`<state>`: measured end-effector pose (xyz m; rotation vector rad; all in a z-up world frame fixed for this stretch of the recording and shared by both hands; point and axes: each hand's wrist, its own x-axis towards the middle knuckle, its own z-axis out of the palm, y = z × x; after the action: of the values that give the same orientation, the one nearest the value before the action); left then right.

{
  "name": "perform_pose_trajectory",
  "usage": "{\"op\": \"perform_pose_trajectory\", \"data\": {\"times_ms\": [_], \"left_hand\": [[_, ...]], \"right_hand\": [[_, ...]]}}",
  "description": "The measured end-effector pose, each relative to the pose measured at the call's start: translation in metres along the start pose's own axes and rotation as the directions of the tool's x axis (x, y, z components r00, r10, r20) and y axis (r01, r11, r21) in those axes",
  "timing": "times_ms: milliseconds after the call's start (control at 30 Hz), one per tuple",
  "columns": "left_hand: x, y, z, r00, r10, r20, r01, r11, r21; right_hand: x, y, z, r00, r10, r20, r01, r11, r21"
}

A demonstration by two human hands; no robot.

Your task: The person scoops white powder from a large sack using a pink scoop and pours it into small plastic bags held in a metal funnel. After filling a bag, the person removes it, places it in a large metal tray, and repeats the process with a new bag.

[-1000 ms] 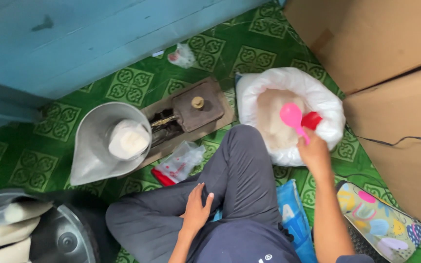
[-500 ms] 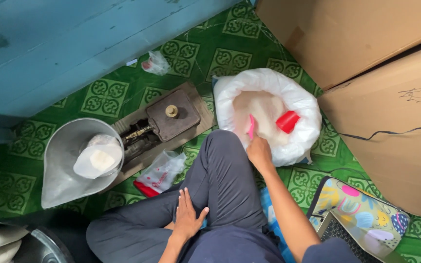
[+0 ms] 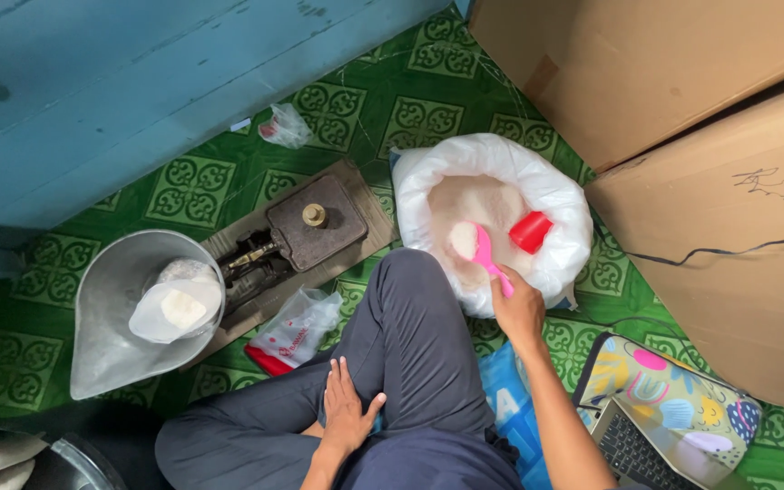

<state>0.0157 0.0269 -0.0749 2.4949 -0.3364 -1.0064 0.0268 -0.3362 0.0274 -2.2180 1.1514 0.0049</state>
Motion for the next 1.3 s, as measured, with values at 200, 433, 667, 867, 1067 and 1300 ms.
{"op": "perform_pose_trajectory", "data": {"times_ms": [200,433,667,867,1067,1300], "left_hand": [[-0.003,0.006,-0.007,1.000,-0.011,0.014,0.011,1.000,-0.023],[-0.005,0.008,-0.010,1.000,-0.008,0.019,0.009,1.000,-0.030],[-0.005,0.004,-0.007,0.999,0.027,-0.024,-0.028,0.999,-0.039],[-0.008,0.009,-0.013,1.000,0.015,-0.004,-0.015,0.998,-0.054],[-0.006,0.007,-0.010,1.000,0.015,-0.009,-0.016,0.999,-0.045],[-0.007,0.007,-0.011,0.998,0.043,-0.042,-0.046,0.997,-0.062]], "right_hand": [[0.010,0.032,0.012,0.995,0.103,-0.015,-0.091,0.930,0.357],[0.007,0.017,0.004,0.991,0.111,0.072,-0.131,0.884,0.448],[0.005,0.004,-0.006,0.976,0.151,0.156,-0.216,0.762,0.611],[0.007,0.009,-0.009,0.989,0.126,0.072,-0.145,0.862,0.485],[0.001,0.005,-0.014,0.996,-0.050,-0.073,0.065,0.975,0.212],[0.001,0.010,-0.008,0.985,-0.064,-0.158,0.099,0.970,0.222]]}}
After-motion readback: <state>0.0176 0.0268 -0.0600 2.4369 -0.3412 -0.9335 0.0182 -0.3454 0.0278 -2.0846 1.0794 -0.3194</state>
